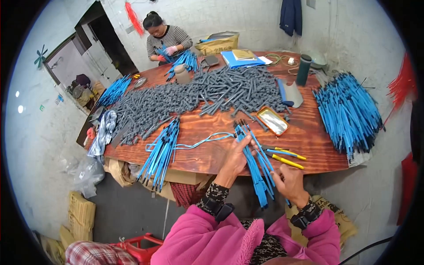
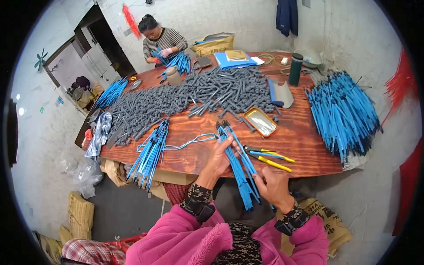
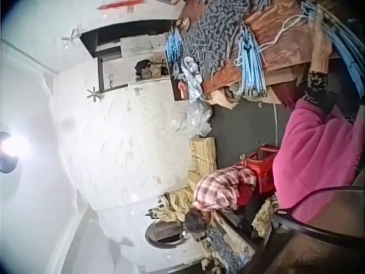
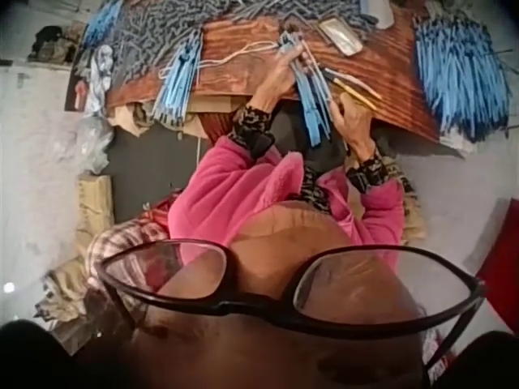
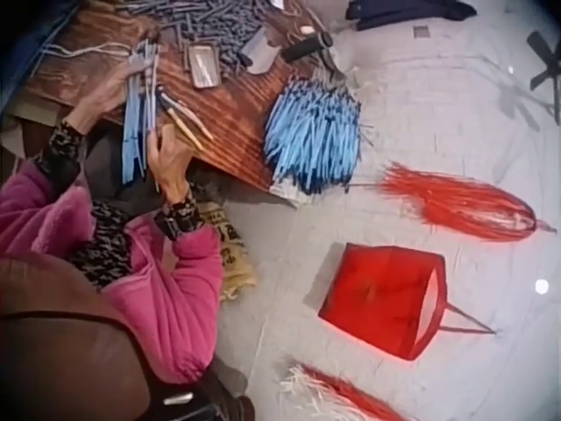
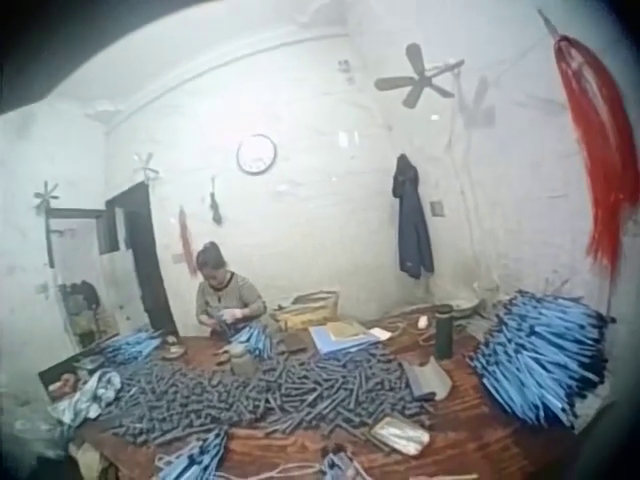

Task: The person gathers blue rods by hand, aligns them, and trims the ends using yellow-handled shears before threading a thin wire through the rods to secure the bundle.

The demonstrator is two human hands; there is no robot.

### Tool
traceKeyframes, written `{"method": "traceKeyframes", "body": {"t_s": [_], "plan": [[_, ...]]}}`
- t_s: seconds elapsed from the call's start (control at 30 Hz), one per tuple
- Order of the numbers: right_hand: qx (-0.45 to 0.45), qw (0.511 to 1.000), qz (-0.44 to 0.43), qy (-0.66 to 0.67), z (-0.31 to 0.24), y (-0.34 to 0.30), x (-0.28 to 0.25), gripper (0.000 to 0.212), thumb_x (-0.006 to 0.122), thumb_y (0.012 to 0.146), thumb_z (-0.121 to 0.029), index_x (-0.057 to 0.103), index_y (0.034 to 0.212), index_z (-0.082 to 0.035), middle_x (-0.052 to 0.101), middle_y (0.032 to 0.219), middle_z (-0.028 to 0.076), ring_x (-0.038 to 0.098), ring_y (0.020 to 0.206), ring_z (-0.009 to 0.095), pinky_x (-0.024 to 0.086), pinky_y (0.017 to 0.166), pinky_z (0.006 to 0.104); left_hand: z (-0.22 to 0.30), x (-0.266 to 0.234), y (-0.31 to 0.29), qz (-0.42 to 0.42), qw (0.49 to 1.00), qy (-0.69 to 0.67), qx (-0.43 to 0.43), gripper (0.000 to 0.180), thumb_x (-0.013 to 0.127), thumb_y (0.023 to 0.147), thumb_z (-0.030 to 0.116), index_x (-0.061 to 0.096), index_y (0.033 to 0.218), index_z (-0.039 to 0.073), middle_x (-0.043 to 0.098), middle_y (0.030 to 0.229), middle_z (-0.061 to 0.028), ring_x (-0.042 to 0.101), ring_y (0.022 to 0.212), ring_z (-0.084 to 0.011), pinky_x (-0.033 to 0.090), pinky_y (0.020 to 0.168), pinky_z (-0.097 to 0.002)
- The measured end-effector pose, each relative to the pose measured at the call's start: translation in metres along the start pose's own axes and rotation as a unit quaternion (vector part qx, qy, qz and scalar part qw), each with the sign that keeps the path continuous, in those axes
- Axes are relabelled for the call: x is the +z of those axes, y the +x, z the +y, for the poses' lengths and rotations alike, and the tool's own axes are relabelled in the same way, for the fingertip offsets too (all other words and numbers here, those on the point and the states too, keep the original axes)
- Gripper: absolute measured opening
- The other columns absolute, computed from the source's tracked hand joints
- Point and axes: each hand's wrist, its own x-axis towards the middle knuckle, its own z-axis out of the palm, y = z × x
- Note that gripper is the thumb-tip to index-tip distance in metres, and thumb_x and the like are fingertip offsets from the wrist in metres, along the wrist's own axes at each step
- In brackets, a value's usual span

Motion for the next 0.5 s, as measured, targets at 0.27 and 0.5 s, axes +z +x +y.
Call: {"method": "traceKeyframes", "body": {"t_s": [0.27,0.5], "plan": [[-0.063,0.996,0.024,-0.058,0.023,0.032,0.002,0.024,0.074,0.083,-0.010,0.053,0.073,-0.003,0.054,0.056,0.012,0.056,0.048,0.022,0.040,0.045,0.0341,-0.003,-0.023,0.029,-0.065,0.997,-0.034,-0.010,0.015,0.062,0.098,0.019,0.057,0.110,0.011,0.060,0.082,0.0006,0.061,0.077,-0.0147,0.053,0.074,-0.0330],[0.058,0.998,0.019,0.026,0.003,0.019,0.007,0.023,0.074,0.083,-0.006,0.053,0.075,-0.001,0.056,0.058,0.009,0.056,0.050,0.012,0.040,0.046,0.0276,0.008,-0.013,-0.003,0.019,0.999,0.020,-0.047,0.014,0.061,0.098,0.018,0.056,0.108,0.011,0.061,0.086,-0.0016,0.066,0.087,-0.0169,0.056,0.084,-0.0369]]}}
